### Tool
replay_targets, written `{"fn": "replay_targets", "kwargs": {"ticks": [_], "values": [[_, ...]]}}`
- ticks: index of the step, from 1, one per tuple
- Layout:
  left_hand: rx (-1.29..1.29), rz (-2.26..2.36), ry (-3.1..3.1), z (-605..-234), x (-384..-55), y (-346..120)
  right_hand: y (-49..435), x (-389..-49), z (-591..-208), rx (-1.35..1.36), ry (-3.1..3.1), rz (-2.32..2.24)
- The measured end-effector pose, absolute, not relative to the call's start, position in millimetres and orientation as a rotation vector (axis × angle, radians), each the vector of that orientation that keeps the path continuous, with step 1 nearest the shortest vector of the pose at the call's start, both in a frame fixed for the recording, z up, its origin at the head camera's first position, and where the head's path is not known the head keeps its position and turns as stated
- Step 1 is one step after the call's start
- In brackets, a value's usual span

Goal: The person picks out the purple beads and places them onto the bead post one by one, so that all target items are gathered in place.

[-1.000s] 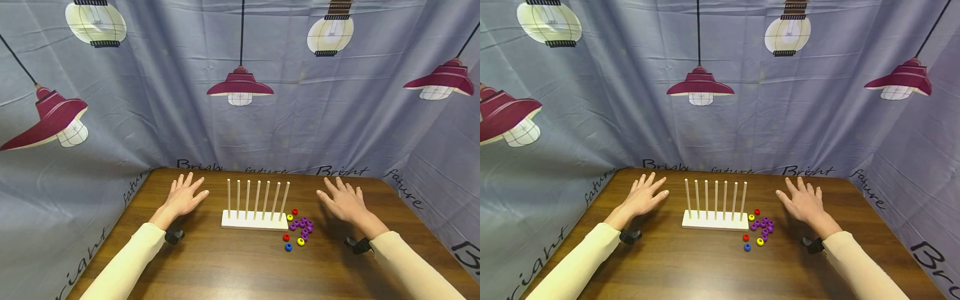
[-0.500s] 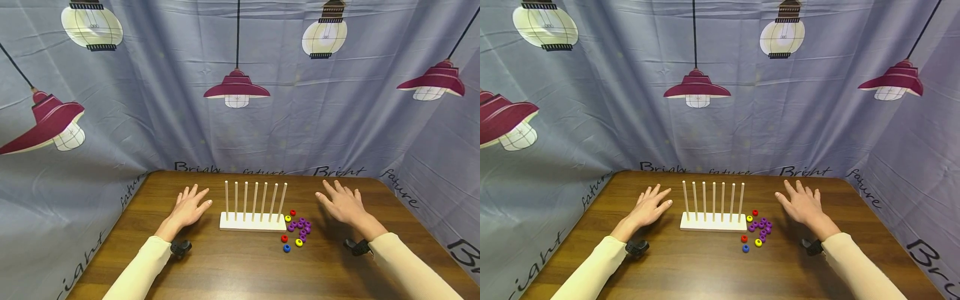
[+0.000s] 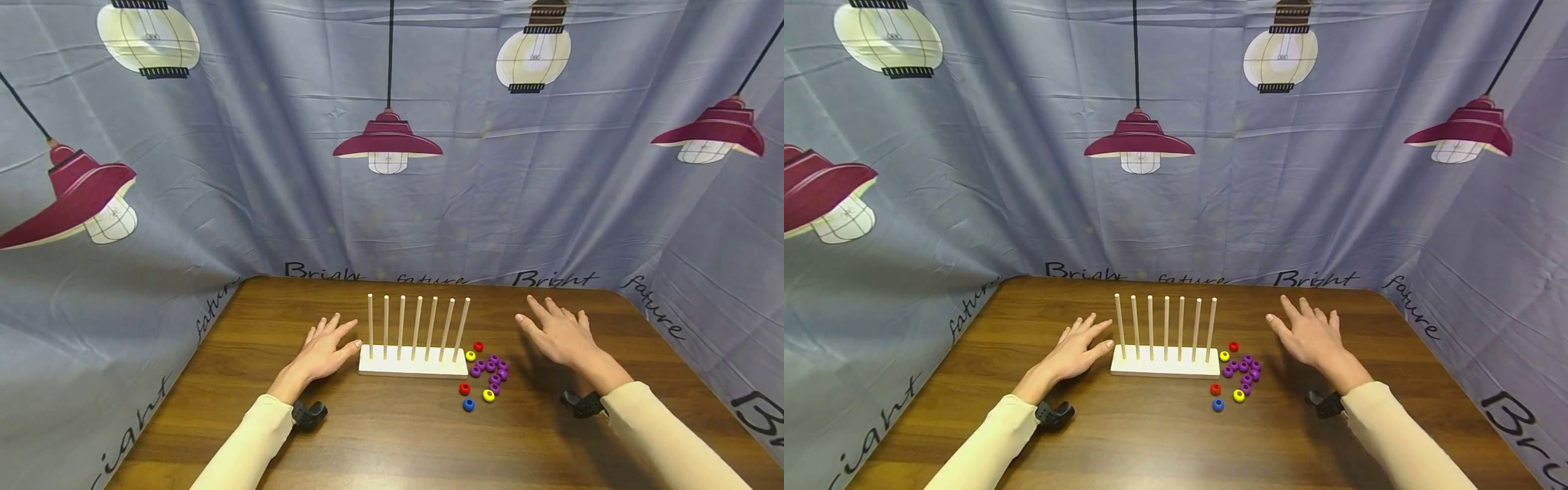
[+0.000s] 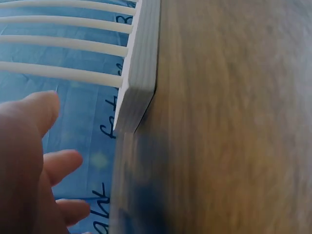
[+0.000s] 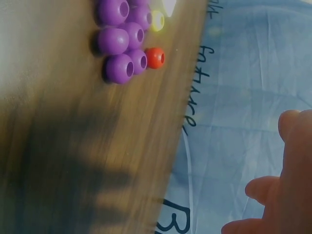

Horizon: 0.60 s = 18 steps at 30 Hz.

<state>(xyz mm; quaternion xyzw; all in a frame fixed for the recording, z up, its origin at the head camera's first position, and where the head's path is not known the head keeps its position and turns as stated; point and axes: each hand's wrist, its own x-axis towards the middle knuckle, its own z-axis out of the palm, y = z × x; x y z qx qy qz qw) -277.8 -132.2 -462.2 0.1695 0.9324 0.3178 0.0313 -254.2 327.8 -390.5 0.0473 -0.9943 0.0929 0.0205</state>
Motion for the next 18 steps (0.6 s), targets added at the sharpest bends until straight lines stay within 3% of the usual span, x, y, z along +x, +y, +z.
{"fn": "replay_targets", "kwargs": {"ticks": [18], "values": [[0.624,1.064,2.779,-473.4,-277.4,-115.3,327.4,-253.2,-396.6,0.146,-3.088,0.305]]}}
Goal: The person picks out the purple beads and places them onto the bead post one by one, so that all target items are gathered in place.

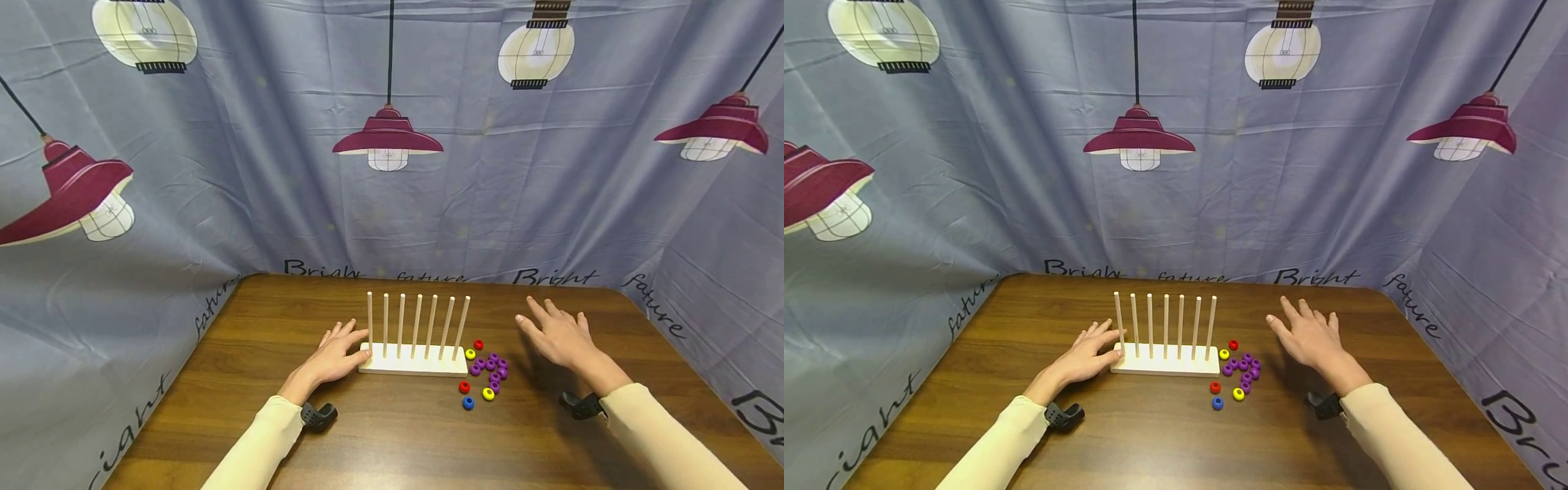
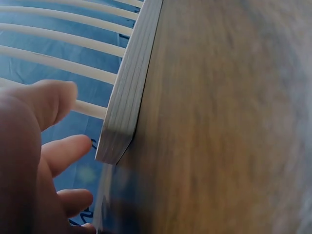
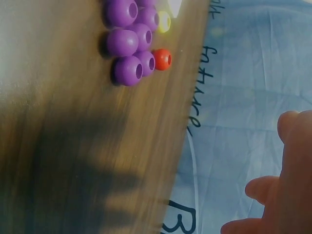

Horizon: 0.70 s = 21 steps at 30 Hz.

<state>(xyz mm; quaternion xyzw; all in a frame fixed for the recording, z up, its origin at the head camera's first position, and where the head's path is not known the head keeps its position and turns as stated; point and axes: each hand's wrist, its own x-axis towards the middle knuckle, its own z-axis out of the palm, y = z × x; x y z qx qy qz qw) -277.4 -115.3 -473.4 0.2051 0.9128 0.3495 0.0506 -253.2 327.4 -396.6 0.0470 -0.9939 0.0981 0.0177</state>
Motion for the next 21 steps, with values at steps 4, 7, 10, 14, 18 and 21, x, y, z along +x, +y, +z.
{"fn": "replay_targets", "kwargs": {"ticks": [4,7,10,14,18,21], "values": [[0.648,1.052,2.772,-475.3,-278.1,-114.1,328.6,-253.1,-398.4,0.145,-3.097,0.314],[0.661,1.031,2.788,-477.1,-278.5,-111.3,330.0,-253.0,-400.6,0.140,-3.097,0.312],[0.665,0.990,2.821,-480.0,-279.2,-107.5,330.8,-253.0,-402.4,0.133,-3.094,0.313],[0.652,0.954,2.868,-485.2,-279.3,-104.3,331.0,-252.4,-404.1,0.128,-3.094,0.328],[0.642,0.936,2.897,-487.8,-278.7,-102.4,331.8,-251.9,-405.4,0.128,-3.094,0.334],[0.643,0.919,2.915,-488.3,-278.2,-100.6,331.9,-252.0,-406.4,0.130,-3.093,0.335]]}}
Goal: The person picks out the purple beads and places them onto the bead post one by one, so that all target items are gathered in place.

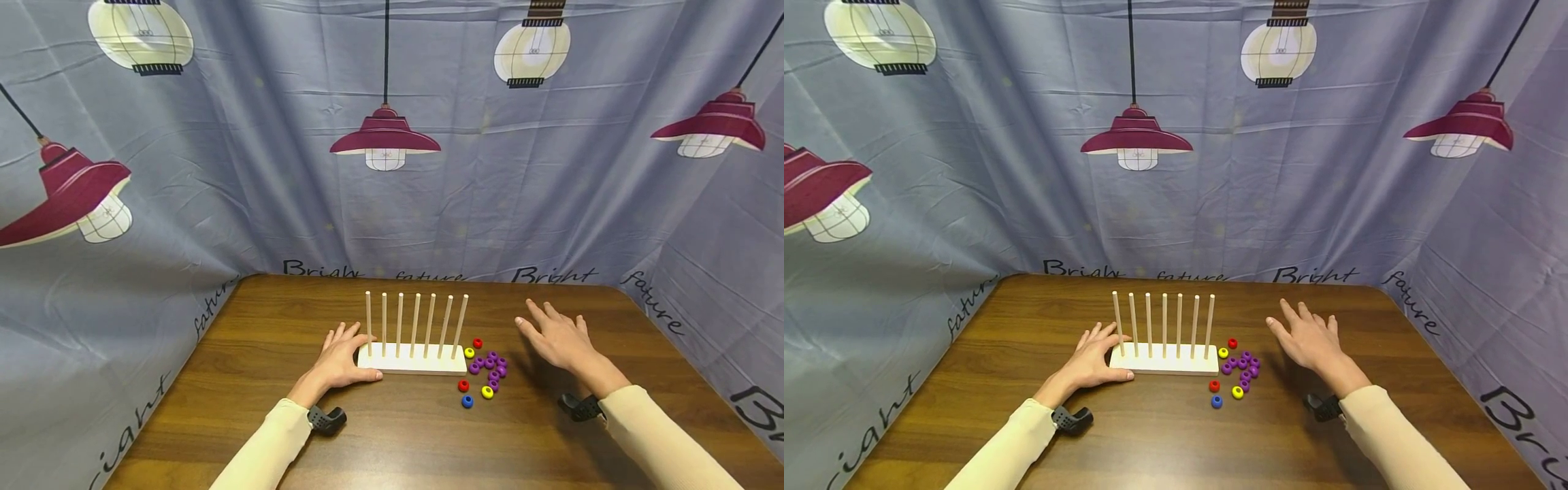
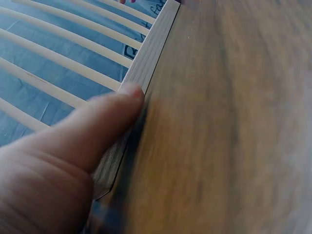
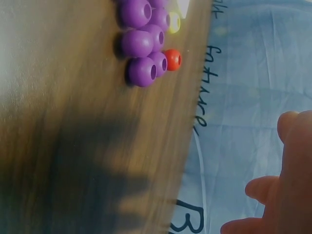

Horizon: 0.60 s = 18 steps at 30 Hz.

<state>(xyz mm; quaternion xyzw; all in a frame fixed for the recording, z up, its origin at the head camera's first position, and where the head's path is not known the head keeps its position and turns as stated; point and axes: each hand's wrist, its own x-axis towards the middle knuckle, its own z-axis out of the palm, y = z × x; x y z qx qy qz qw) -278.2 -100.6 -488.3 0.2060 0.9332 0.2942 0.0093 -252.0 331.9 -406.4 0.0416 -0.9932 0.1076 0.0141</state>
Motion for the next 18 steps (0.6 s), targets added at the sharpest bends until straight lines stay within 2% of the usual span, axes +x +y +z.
{"fn": "replay_targets", "kwargs": {"ticks": [18], "values": [[0.641,0.913,2.937,-488.7,-275.4,-100.3,321.2,-253.7,-415.1,0.146,-3.013,0.501]]}}
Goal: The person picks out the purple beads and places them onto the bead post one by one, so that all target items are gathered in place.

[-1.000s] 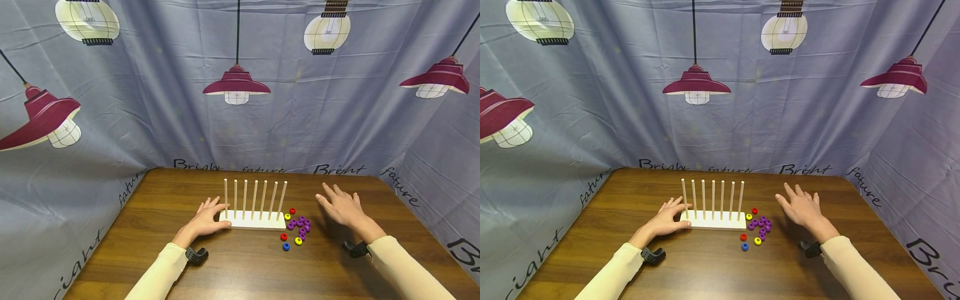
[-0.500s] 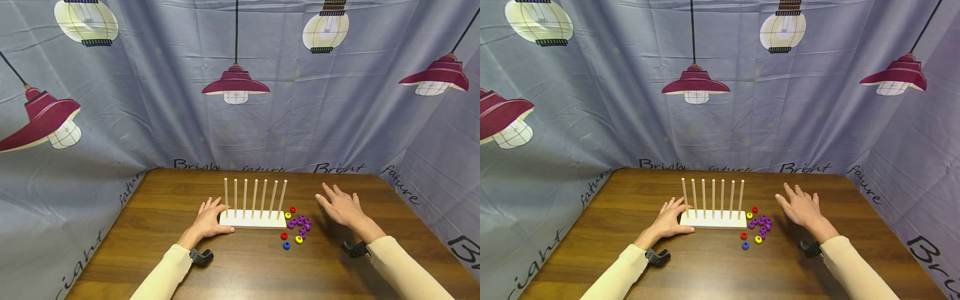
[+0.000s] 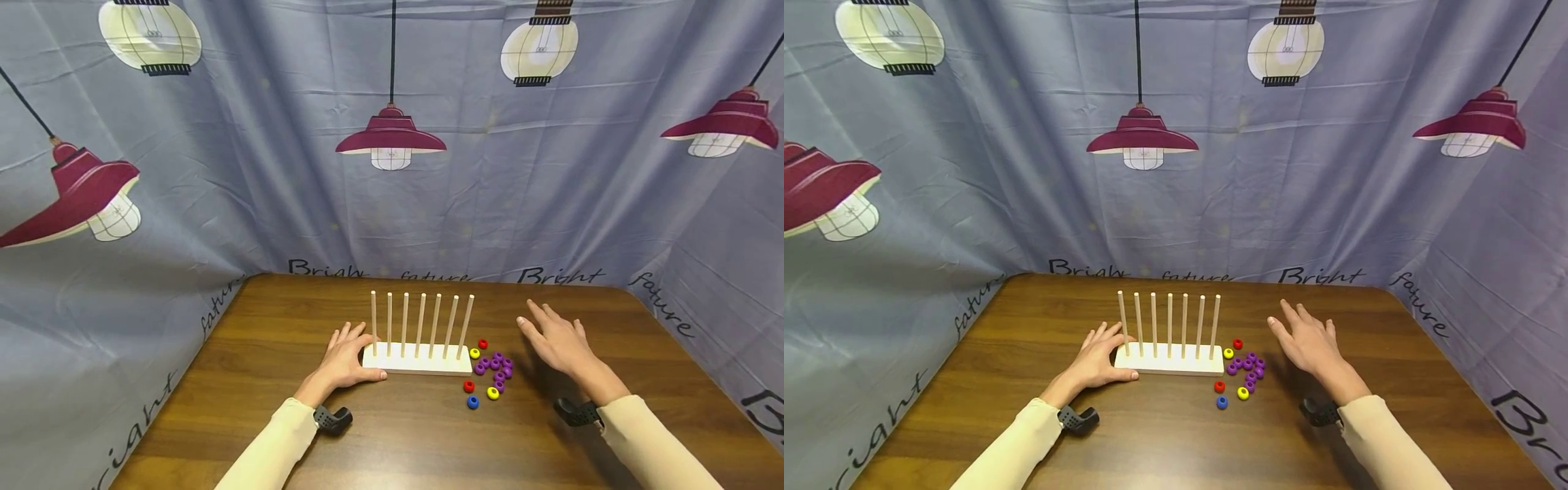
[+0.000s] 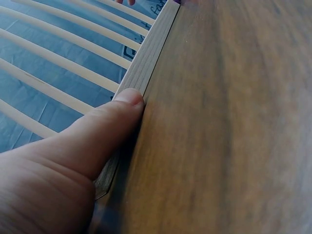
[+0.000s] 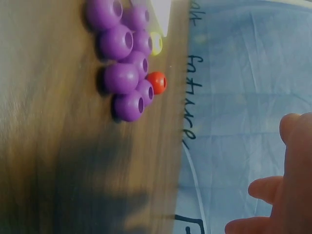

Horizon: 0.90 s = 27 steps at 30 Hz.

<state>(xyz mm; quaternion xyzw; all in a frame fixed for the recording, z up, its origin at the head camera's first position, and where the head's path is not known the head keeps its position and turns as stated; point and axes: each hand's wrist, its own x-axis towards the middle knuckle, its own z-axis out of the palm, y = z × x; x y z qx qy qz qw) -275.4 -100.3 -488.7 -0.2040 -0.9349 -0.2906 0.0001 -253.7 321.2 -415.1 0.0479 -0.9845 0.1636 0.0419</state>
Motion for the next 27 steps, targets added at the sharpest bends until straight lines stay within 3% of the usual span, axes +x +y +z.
{"fn": "replay_targets", "kwargs": {"ticks": [27], "values": [[-0.622,-0.904,-2.944,-488.9,-277.4,-99.9,307.9,-243.6,-451.5,0.116,-2.840,0.862]]}}
